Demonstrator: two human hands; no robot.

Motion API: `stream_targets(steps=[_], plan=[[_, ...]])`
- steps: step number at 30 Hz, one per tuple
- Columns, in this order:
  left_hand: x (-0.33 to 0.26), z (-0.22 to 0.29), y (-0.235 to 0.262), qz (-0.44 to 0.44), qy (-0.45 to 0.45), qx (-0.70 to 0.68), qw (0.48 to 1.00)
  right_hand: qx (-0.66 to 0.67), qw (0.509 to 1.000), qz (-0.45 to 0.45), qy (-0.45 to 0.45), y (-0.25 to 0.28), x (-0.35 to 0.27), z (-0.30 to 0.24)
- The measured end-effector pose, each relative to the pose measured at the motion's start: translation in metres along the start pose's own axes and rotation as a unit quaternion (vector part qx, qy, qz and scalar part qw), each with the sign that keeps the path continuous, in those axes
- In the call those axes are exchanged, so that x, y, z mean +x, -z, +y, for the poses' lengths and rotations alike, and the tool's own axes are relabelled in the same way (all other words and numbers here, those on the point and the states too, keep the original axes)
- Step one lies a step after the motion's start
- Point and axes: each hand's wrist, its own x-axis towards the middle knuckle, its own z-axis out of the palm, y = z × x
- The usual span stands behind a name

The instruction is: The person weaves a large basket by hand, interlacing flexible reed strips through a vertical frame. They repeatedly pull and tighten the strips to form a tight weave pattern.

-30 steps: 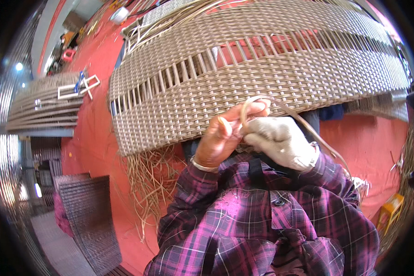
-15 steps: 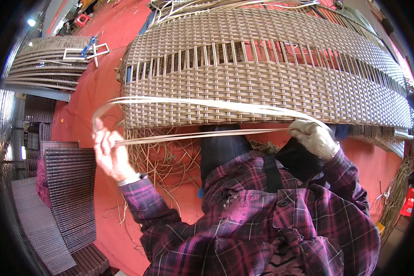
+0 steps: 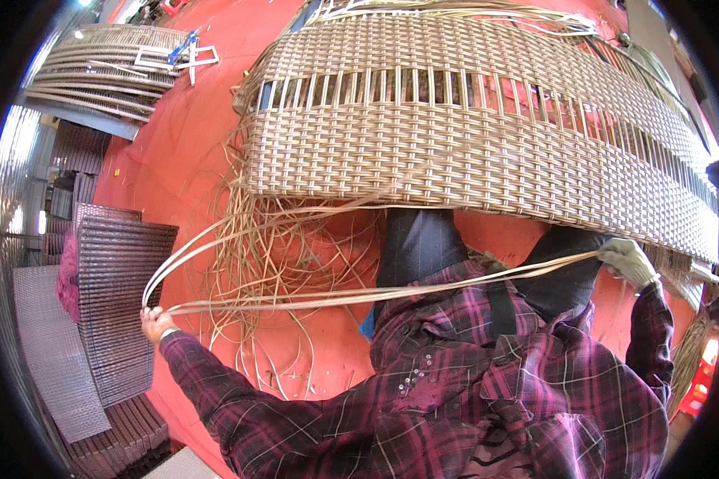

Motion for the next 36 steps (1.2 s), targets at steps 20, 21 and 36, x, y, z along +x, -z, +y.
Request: stream_targets(steps=[20,21,36], plan=[[-0.403,-0.115,-0.203,-0.738,-0.118,0.297,0.594,-0.322,0.72,0.163,0.594,-0.149,-0.01,-0.25],[-0.432,-0.114,-0.209,-0.773,-0.014,0.265,0.576,-0.317,0.726,0.161,0.589,-0.153,-0.012,-0.254],[-0.241,-0.102,-0.128,-0.482,0.052,0.565,0.667,-0.156,0.855,0.288,0.401,0.028,0.065,-0.024]])
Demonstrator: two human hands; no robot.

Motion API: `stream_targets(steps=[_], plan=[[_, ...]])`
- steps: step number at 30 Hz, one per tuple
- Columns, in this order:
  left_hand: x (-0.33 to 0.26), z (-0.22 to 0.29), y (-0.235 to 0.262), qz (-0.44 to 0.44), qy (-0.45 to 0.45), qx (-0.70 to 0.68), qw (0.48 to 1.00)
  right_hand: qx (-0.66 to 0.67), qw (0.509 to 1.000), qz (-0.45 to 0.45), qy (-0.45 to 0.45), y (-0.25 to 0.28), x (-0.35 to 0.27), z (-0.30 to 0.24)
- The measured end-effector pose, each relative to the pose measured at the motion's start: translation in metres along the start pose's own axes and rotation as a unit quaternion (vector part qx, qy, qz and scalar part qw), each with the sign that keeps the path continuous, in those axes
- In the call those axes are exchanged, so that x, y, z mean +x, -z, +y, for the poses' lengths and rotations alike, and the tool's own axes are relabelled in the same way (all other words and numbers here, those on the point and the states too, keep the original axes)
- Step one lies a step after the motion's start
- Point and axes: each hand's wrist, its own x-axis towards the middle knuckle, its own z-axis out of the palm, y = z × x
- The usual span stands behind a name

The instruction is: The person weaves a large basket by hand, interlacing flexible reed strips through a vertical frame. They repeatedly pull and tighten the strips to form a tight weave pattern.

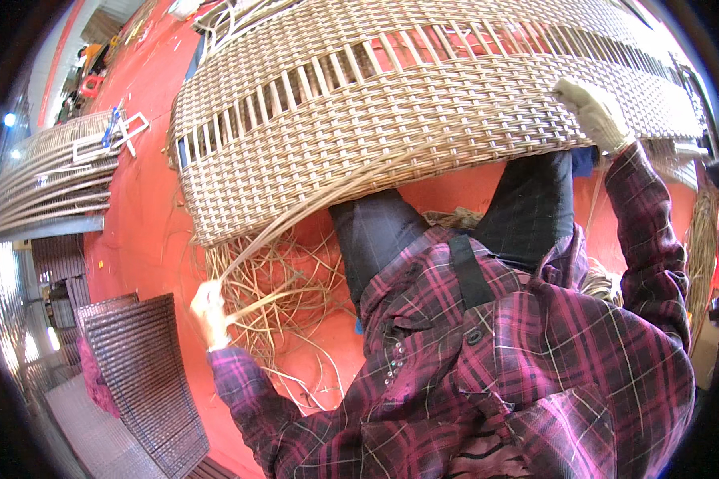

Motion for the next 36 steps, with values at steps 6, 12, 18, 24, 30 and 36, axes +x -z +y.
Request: stream_targets(steps=[6,12,18,24,30,36], plan=[[0.01,-0.122,0.076,0.175,-0.074,0.328,0.925,-0.053,0.987,-0.026,-0.15,0.022,-0.014,0.008],[0.019,0.018,-0.022,0.163,-0.303,0.296,0.891,-0.079,0.955,0.122,0.258,-0.035,0.05,-0.13],[-0.058,0.166,-0.157,-0.199,-0.351,0.003,0.915,-0.013,0.952,0.062,0.301,-0.091,0.066,-0.25],[-0.063,0.179,-0.175,-0.334,-0.186,-0.151,0.912,-0.046,0.952,0.066,0.296,-0.086,0.052,-0.218],[-0.022,0.106,-0.084,-0.167,-0.219,0.037,0.961,-0.116,0.968,0.115,0.192,-0.033,0.034,-0.102],[0.007,-0.019,-0.012,-0.02,-0.118,0.141,0.983,-0.217,0.975,-0.009,0.051,-0.011,0.01,-0.059]])
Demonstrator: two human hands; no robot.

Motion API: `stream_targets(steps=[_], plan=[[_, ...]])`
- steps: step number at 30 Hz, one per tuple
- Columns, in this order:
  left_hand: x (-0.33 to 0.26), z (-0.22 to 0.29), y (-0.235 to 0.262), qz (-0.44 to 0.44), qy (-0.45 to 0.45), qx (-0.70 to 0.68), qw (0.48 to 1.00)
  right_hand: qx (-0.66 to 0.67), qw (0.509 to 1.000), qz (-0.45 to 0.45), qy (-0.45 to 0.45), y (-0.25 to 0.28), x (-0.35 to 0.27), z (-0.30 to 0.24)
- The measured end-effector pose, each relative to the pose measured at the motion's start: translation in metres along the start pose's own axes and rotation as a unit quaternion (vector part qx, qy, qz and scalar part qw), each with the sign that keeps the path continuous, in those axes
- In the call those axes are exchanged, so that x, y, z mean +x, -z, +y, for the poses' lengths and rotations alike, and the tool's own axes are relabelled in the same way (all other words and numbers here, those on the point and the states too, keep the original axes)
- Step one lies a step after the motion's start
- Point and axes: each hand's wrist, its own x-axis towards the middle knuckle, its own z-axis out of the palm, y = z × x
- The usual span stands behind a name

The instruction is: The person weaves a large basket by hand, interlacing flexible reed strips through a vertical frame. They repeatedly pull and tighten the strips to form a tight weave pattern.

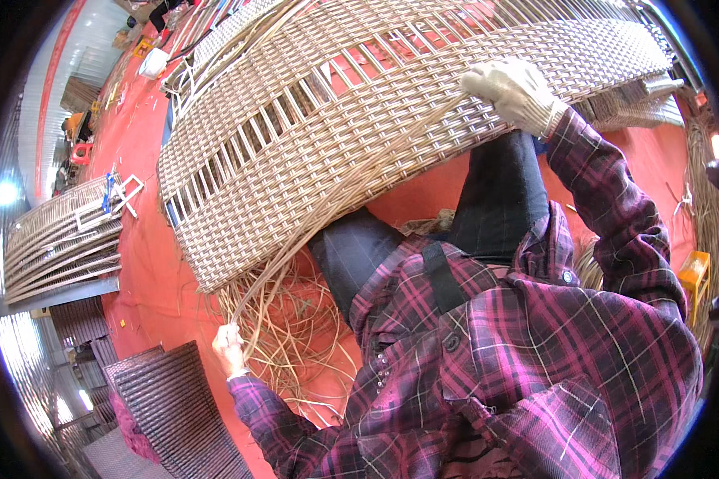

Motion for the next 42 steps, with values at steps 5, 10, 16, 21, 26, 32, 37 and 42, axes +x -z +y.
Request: stream_targets(steps=[5,10,16,21,26,32,37,42], plan=[[0.001,-0.003,-0.012,0.081,-0.059,0.167,0.981,0.032,0.998,0.015,0.042,-0.007,0.018,-0.042],[0.006,0.126,-0.055,0.119,-0.26,0.038,0.957,0.087,0.99,0.034,0.109,-0.002,0.049,-0.104],[-0.005,0.259,-0.135,-0.074,-0.373,-0.103,0.919,0.093,0.98,0.049,0.167,0.0,0.061,-0.163],[-0.012,0.276,-0.16,-0.326,-0.164,-0.354,0.861,0.152,0.972,0.023,0.18,0.0,0.055,-0.163],[-0.014,0.264,-0.158,-0.314,-0.047,-0.481,0.817,0.123,0.974,0.085,0.168,-0.008,0.053,-0.131],[-0.021,0.268,-0.15,-0.221,-0.02,-0.479,0.849,0.131,0.932,0.337,-0.039,-0.021,0.04,-0.086],[-0.024,0.277,-0.164,-0.218,-0.053,-0.452,0.864,0.667,0.738,-0.048,-0.095,-0.012,0.022,-0.123],[-0.028,0.273,-0.169,-0.224,-0.116,-0.388,0.886,0.89,0.45,-0.034,-0.066,-0.007,0.036,-0.14]])
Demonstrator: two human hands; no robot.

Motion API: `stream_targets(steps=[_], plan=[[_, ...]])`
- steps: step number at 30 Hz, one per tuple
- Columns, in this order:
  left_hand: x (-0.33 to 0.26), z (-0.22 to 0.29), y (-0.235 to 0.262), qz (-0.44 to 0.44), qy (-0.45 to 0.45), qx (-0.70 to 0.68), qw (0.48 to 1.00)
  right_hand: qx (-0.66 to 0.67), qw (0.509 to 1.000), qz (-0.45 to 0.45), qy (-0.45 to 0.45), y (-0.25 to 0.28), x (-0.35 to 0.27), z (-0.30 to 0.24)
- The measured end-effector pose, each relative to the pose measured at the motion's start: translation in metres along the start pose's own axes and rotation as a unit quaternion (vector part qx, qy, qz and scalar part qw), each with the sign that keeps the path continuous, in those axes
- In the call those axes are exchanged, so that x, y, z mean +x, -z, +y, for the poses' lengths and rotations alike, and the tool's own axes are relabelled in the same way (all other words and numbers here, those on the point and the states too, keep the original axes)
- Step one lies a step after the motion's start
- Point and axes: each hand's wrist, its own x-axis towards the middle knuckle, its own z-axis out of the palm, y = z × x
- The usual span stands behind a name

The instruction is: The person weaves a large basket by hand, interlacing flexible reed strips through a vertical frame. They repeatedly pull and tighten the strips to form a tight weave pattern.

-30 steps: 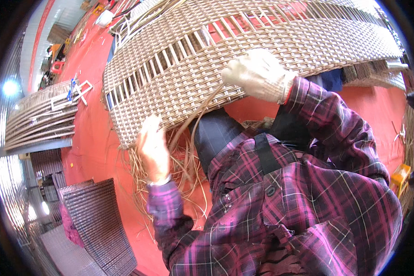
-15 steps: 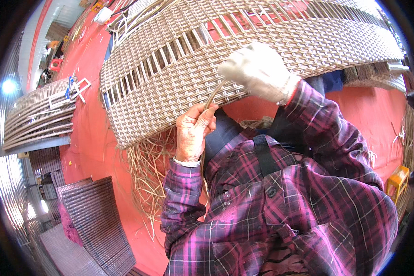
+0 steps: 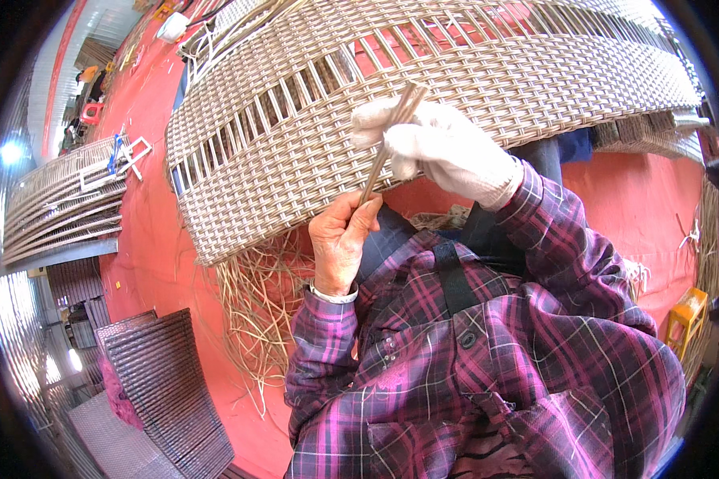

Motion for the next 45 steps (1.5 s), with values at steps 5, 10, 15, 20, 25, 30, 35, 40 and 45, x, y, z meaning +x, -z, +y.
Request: stream_targets(steps=[5,10,15,20,25,30,35,40,45], plan=[[-0.003,0.002,-0.006,-0.023,0.023,-0.038,0.999,0.042,0.997,0.05,-0.038,-0.003,0.002,0.006],[0.009,0.0,-0.02,-0.01,-0.045,-0.073,0.996,0.019,0.996,0.061,-0.06,-0.01,-0.002,0.019],[0.005,-0.002,-0.026,-0.009,-0.044,-0.031,0.999,0.012,0.995,0.094,-0.032,-0.003,-0.006,0.02],[0.004,-0.006,-0.03,0.044,-0.126,0.109,0.985,-0.072,0.989,0.117,-0.046,-0.003,-0.002,0.023],[0.004,-0.009,-0.005,0.062,-0.171,0.145,0.973,-0.194,0.971,0.134,-0.032,0.002,0.021,0.016],[-0.015,-0.002,0.07,0.163,-0.152,0.188,0.957,-0.527,0.848,0.002,0.063,-0.006,0.076,0.026],[-0.044,-0.001,0.179,0.282,-0.128,0.168,0.936,-0.789,0.564,-0.128,0.207,-0.036,0.145,0.052],[-0.039,-0.025,0.295,0.437,-0.147,0.255,0.85,-0.827,0.542,-0.11,0.101,-0.048,0.158,0.059],[0.003,-0.075,0.325,0.49,-0.105,0.216,0.838,-0.83,0.538,-0.116,0.09,-0.05,0.161,0.058]])
